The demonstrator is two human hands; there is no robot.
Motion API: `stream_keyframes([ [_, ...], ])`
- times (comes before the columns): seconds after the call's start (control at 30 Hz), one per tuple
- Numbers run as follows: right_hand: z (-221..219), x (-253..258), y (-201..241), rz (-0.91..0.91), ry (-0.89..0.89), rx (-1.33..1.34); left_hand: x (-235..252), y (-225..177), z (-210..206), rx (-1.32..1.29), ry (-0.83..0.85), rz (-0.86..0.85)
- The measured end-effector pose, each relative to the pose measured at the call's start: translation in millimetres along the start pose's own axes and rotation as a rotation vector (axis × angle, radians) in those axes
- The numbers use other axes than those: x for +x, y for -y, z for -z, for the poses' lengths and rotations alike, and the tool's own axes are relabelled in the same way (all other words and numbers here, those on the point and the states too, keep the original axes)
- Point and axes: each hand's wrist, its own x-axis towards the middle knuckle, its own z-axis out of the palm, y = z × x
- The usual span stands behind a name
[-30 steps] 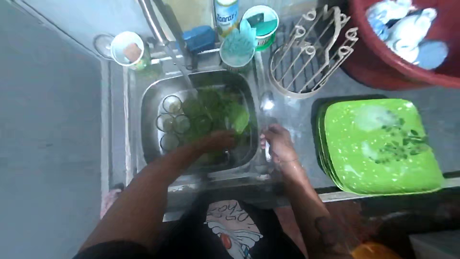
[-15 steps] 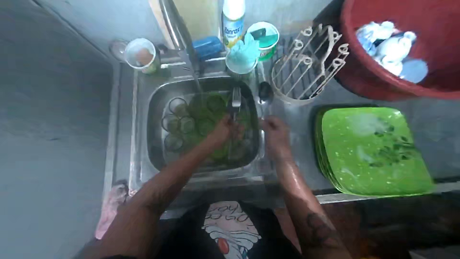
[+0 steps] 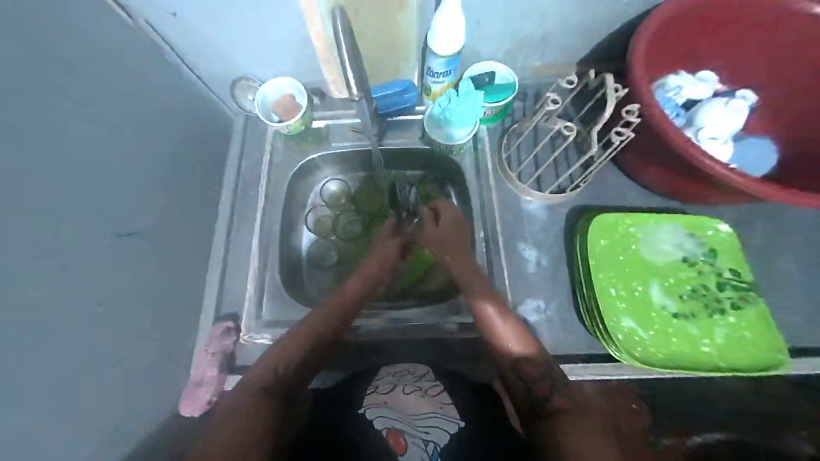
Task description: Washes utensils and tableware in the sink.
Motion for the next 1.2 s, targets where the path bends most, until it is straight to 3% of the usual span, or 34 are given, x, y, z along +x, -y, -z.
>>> stream_keyframes([
  [0.13, -0.2, 15.1, 11.6, -0.058, -0.009, 0.062, -4.8, -2.0, -4.5, 0.308, -0.068, -0.150],
  [0.2, 2.9, 27.3, 17.3, -0.086, 0.033, 0.060, -4.2, -2.5, 0.2, 0.340, -0.044, -0.163],
  [0.3, 9.0, 33.4, 14.5, -0.105, 0.076, 0.122, -7.3, -9.0, 5.1, 0.267, -0.004, -0.100],
  [0.5, 3.0, 42.2, -4.6, -0.102, -0.045, 0.473, -2.1, -8.9, 17.2, 0.009, 0.199, 0.029],
  [0.67, -6.6, 53.3, -14.2, -0.142, 0.196, 0.926, -0.8, -15.1, 16.9, -0.027, 0.246, 0.102],
  [0.9, -14.8, 74.0, 22.3, -0.187, 0.335, 0.850, 4.8, -25.0, 37.2, -0.176, 0.214, 0.140],
  [1.03, -23.1, 95.4, 38.2, -0.195, 0.416, 0.745, 6.4, -26.7, 66.0, -0.239, 0.137, 0.081],
  [1.2, -45.2, 121.2, 49.8, -0.263, 0.361, 0.882, 2.5, -30.1, 85.7, -0.381, 0.087, 0.076],
])
